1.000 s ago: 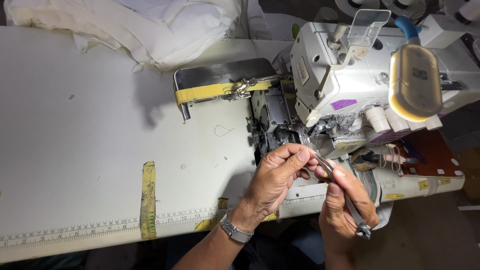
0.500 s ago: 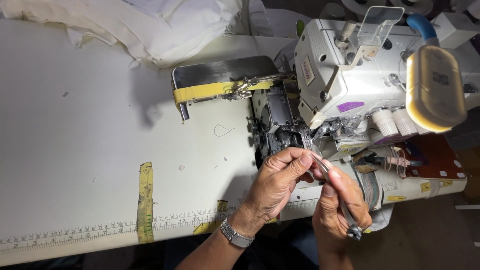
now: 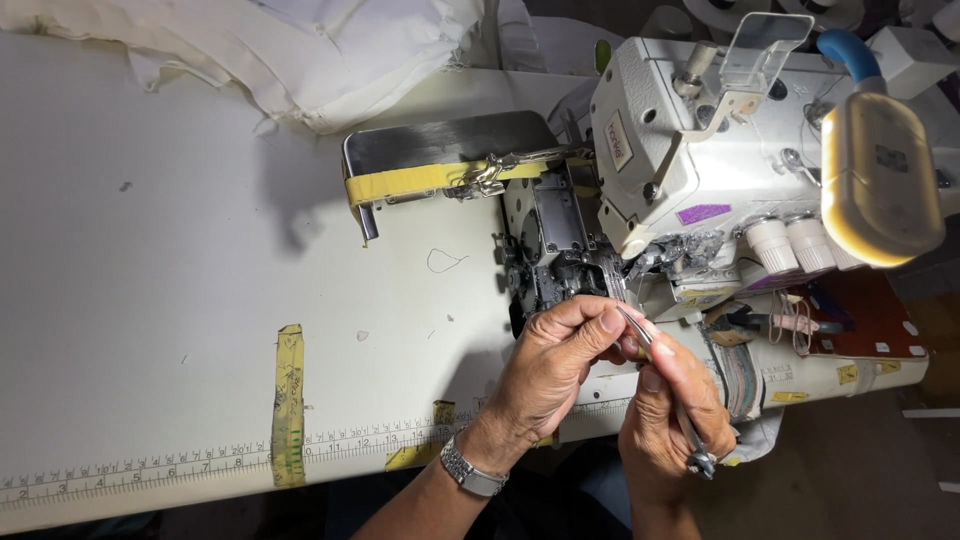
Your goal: Using tweezers to thread and adjust the internal components of an industrial overlock sewing machine.
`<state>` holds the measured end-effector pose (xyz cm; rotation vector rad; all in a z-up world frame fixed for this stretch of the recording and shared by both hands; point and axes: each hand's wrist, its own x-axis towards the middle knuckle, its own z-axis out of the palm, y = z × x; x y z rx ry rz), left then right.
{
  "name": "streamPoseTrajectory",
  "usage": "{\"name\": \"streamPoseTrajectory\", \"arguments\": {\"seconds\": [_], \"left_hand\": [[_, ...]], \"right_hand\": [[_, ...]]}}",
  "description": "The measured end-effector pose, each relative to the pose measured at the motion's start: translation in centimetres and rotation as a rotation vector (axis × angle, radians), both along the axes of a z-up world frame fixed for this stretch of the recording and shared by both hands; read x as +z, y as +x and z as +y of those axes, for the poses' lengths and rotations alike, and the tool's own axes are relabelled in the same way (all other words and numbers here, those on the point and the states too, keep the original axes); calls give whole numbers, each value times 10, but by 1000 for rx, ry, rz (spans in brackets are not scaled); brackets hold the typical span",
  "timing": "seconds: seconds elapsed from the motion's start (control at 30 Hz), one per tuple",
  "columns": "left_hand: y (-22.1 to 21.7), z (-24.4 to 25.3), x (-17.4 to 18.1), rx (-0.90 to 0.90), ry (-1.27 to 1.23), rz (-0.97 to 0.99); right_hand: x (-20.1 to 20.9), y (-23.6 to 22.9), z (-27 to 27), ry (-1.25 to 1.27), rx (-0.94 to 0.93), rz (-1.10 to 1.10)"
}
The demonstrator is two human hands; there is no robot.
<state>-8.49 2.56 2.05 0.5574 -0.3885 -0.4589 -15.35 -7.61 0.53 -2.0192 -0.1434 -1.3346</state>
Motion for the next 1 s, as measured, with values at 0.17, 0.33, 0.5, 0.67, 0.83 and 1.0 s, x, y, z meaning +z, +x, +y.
{"name": "streamPoseTrajectory", "arguments": {"seconds": [0.17,0.33,0.5,0.67,0.83,1.0], "left_hand": [[-1,3,1,27,51,-22],[1,24,21,215,264,-309],[18,39,23,688,784,-762],[50,24,14,900,921,-918],[80,2,8,794,1049,-966],[96,-7,1,631,999,-916]], "right_hand": [[2,0,3,3,1,-3],[15,-1,7,31,-22,38],[24,3,1,254,66,136],[40,11,6,266,31,198],[39,19,3,279,27,229],[36,27,3,311,17,238]]}}
